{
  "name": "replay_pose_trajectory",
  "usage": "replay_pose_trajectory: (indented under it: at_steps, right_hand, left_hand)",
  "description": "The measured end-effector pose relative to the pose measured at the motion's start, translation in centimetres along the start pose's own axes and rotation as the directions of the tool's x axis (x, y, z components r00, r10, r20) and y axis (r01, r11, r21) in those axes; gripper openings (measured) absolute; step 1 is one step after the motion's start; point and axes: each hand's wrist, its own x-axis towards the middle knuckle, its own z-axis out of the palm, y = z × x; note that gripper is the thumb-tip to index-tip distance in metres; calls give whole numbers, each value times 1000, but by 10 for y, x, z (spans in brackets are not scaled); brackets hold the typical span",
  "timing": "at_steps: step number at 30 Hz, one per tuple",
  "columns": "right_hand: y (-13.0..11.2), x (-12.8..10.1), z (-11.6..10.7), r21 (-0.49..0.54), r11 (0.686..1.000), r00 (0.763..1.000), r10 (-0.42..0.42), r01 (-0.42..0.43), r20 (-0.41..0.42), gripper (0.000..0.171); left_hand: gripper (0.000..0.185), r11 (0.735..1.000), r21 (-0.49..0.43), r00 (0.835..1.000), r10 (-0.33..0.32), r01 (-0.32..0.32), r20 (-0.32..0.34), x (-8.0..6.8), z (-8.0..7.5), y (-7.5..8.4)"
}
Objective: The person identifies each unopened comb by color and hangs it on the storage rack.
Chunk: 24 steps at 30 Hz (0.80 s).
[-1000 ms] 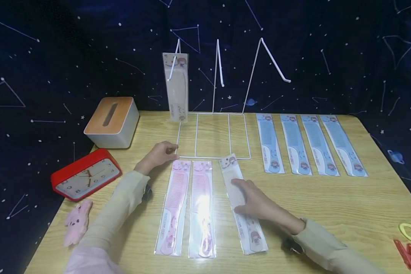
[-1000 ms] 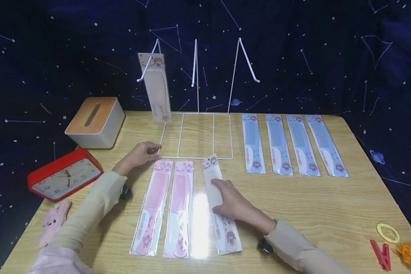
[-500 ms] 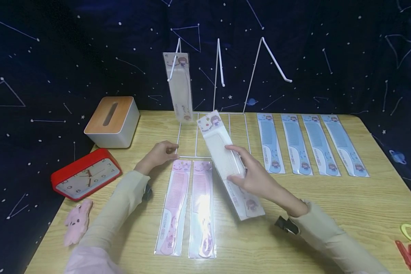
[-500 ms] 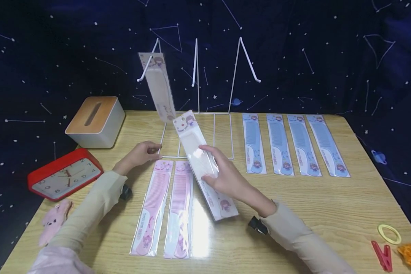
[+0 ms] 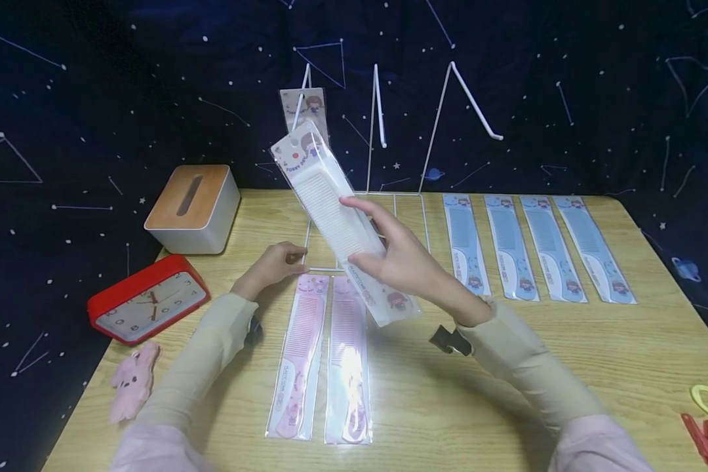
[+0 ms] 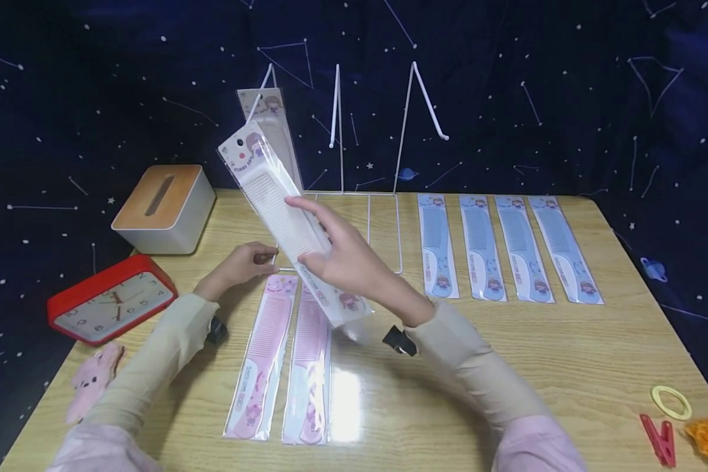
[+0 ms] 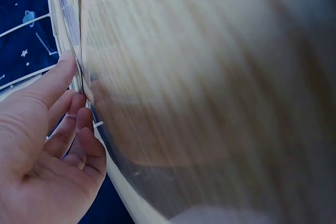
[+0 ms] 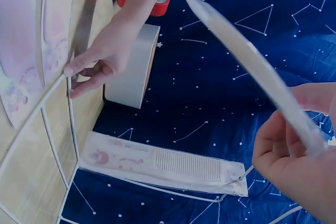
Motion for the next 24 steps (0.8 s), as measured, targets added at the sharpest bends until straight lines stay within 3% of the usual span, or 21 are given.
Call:
replay_pose_trajectory:
  at_steps: [5,13,24]
  right_hand:
    - [-1,13,2,-83,996,1000,19,-20,-11,75]
    - [8,30,6,-82,996,999,41,-41,9,75]
    - [47,70,8,-64,996,998,59,-59,8,71]
  left_hand:
    - [49,1000,3,1000,27,-27,1,-1,-1,1]
    - [48,999,14,999,46,-46,-13,0,-1,0]
    - [50,1000,0,1000,5,-5,14,-2,-2,3]
